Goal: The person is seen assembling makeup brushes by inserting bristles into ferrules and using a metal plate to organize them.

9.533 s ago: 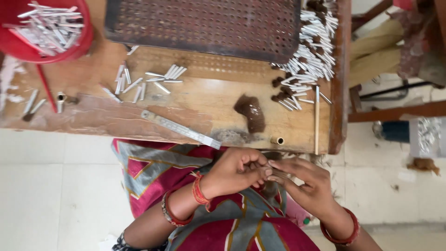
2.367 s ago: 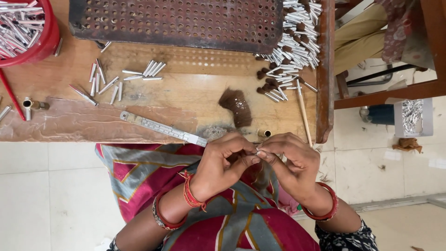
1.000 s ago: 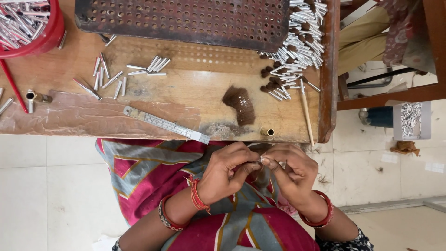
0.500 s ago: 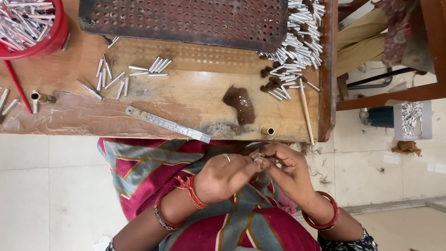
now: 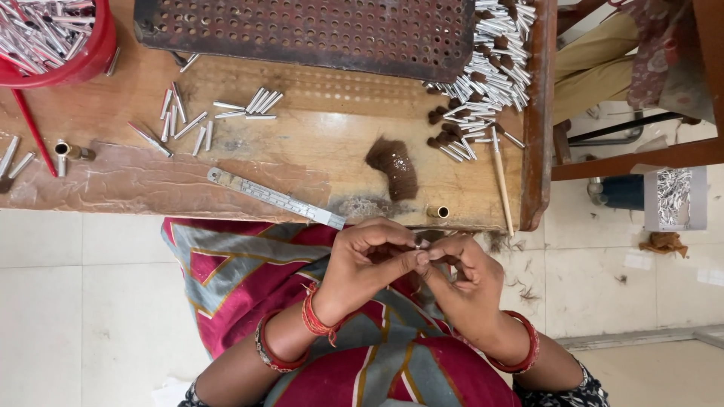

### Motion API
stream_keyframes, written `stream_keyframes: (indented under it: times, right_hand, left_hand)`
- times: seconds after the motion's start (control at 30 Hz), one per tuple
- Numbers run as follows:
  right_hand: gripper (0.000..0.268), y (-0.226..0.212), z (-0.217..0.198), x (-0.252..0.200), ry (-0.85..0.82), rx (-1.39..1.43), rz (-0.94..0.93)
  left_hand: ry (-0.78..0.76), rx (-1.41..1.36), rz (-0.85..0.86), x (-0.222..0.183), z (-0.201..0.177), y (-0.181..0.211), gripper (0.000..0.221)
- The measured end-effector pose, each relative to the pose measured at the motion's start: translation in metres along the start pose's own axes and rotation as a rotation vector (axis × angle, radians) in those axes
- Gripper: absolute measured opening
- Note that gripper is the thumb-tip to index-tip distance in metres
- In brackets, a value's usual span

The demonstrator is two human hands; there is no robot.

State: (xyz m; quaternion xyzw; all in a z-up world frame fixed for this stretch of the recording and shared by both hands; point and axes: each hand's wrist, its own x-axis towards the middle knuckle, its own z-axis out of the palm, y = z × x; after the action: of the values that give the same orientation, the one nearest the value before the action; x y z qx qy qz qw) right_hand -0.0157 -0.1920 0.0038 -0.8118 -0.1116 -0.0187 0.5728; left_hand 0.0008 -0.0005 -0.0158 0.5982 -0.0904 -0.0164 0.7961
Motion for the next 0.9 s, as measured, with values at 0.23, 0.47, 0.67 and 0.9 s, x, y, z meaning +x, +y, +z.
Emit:
stream_keyframes:
  times: [0.23,0.47,0.67,0.9]
  right_hand:
    - [0.019,-0.009,-0.015,0.015,-0.105,0.138,0.061]
    - [0.018,-0.018,-0.028,0.034,-0.113,0.116,0.175]
    - [0.018,-0.014,-0.024,0.037,-0.249,0.089,0.210]
    - [0.008,-0.007,-0.018,0.018,-0.135,0.061,-0.086]
  left_hand:
    - [0.018,-0.157,-0.133,0.000,-0.005,-0.008,0.012]
    - [-0.021,-0.043,-0.171,0.001,-0.004,0.009,0.016]
    - [-0.073,0.132,-0.128,-0.001,-0.004,0.017,0.015]
    - [-0.056,0.221,-0.035,-0.008,0.005,0.032,0.014]
